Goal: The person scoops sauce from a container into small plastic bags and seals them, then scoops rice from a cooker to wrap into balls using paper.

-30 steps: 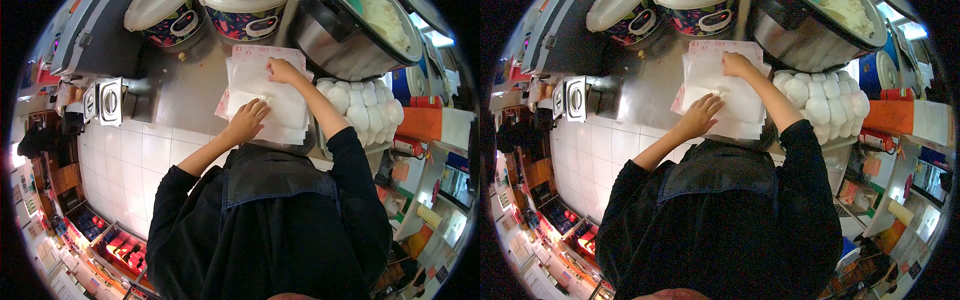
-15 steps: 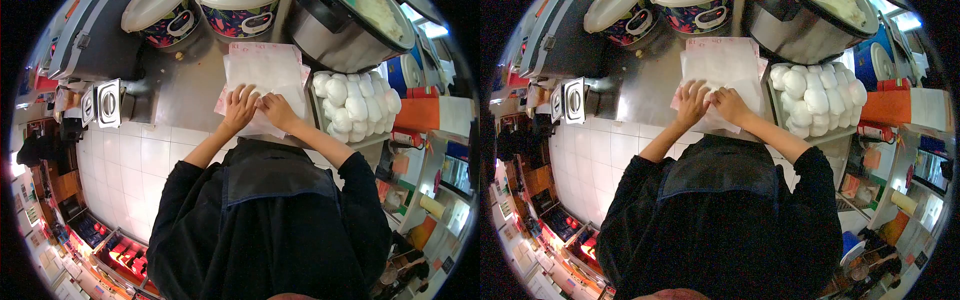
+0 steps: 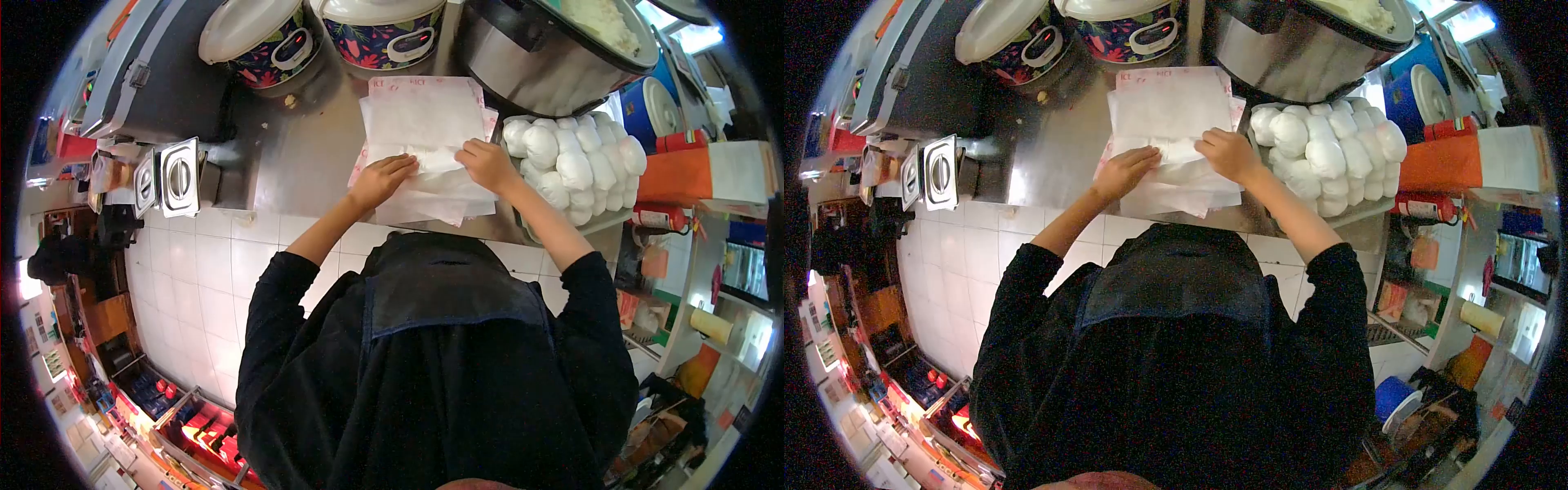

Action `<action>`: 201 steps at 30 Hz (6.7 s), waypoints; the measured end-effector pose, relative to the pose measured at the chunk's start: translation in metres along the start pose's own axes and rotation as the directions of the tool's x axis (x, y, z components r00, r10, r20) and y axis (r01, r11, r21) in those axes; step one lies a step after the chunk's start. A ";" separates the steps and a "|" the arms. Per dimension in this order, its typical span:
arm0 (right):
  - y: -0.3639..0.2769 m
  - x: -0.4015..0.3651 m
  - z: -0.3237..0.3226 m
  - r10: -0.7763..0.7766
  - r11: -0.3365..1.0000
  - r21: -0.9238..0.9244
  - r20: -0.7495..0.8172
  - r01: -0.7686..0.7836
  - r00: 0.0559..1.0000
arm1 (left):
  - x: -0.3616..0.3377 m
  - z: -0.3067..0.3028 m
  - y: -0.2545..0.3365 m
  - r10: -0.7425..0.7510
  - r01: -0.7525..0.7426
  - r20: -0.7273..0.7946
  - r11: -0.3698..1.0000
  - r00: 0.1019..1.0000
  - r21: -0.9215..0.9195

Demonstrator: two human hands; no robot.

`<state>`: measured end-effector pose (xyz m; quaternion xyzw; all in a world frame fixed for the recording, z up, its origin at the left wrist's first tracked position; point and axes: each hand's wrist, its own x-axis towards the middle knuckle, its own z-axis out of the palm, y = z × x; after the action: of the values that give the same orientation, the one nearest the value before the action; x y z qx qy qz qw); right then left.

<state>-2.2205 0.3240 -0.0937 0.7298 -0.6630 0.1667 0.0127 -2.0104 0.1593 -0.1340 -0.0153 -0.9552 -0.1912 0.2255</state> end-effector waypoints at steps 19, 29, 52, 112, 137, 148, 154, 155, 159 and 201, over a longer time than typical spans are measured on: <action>-0.024 -0.030 0.035 -0.100 0.992 0.056 -0.204 0.114 0.974 | -0.021 0.001 -0.023 -0.040 0.056 0.104 0.985 0.994 -0.160; 0.002 0.031 0.039 0.503 0.811 0.129 0.343 -0.571 0.793 | 0.074 -0.008 -0.038 -0.582 0.586 0.518 0.790 0.627 0.180; -0.036 -0.005 0.059 0.514 0.768 0.509 -0.129 -0.388 0.848 | -0.003 -0.004 0.030 -0.284 0.268 -0.183 0.957 0.941 -0.109; 0.104 -0.164 -0.112 0.515 0.046 0.293 -0.826 -0.955 -0.229 | 0.036 0.019 0.016 -0.576 0.530 0.125 0.802 0.808 0.274; 0.301 0.183 -0.328 0.371 0.745 -0.663 0.315 -0.077 0.874 | 0.480 -0.049 0.019 -0.134 -0.371 0.883 0.871 0.449 0.321; 0.297 0.193 -0.247 0.047 0.528 -0.849 0.065 0.030 0.997 | 0.416 -0.264 0.025 -0.513 0.513 0.025 0.857 0.858 -0.050; 0.253 0.181 -0.228 0.163 0.865 -0.501 0.345 0.034 0.924 | 0.327 -0.235 0.045 -0.750 0.298 -0.389 0.598 0.534 -0.744; 0.246 0.180 -0.232 0.156 0.864 -0.502 0.348 0.044 0.925 | 0.311 -0.231 0.043 -0.776 0.315 -0.317 0.540 0.545 -0.781; 0.223 0.141 -0.250 0.174 0.938 -0.346 0.476 0.001 0.862 | 0.267 -0.214 0.039 -0.804 0.244 -0.208 0.398 0.557 -0.884; 0.230 0.054 -0.330 0.671 0.536 0.375 0.355 -0.757 0.651 | 0.436 -0.130 0.080 -0.251 0.578 0.663 -0.336 0.706 -0.743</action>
<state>-2.5149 0.3230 0.1851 0.3826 -0.8355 0.2576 -0.2985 -2.3377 0.1601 0.1923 0.1555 -0.4309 -0.8868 -0.0610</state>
